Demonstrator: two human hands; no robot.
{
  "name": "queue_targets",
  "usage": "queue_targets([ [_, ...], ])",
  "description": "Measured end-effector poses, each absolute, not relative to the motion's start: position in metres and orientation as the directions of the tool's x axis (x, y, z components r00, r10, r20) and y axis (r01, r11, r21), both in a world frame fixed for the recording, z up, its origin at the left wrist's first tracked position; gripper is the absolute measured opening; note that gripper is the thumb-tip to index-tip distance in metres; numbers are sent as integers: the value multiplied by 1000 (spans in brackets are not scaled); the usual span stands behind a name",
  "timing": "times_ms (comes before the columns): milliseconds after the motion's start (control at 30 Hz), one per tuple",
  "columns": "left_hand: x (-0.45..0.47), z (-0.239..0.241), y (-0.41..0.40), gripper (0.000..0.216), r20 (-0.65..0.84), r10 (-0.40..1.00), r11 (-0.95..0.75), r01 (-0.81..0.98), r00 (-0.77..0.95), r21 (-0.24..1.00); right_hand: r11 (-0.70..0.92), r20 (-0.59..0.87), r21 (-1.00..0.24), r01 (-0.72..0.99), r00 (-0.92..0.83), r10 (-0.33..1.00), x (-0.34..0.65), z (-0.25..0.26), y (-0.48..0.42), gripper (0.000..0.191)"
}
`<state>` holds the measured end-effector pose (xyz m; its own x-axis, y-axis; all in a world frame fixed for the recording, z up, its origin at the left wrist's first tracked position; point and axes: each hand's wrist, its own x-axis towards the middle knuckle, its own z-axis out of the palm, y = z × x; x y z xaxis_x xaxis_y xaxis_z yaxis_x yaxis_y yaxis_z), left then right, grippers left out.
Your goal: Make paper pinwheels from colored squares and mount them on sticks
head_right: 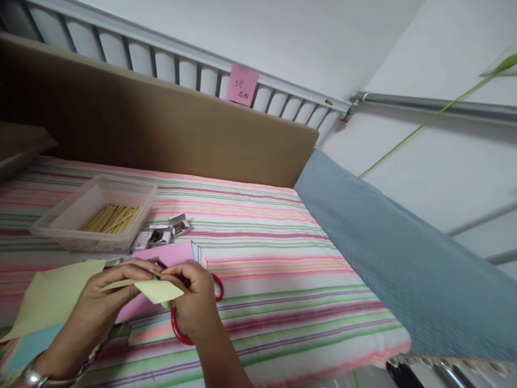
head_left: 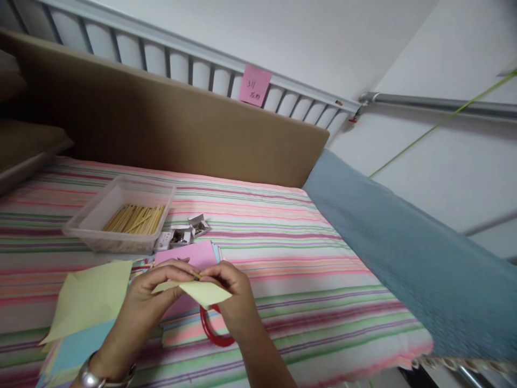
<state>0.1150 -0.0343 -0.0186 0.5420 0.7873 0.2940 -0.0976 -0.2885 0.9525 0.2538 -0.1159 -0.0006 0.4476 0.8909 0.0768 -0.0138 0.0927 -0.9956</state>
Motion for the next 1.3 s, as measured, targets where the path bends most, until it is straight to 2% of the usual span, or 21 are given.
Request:
queue_targets([
  [433, 115, -19, -35, 6, 306, 780, -302, -101, 546, 948, 132, 130, -991, 29, 468, 874, 255, -3, -115, 5],
  [1300, 116, -18, -36, 6, 295, 787, -297, -86, 541, 951, 115, 141, -990, 85, 462, 875, 256, -5, -116, 4],
])
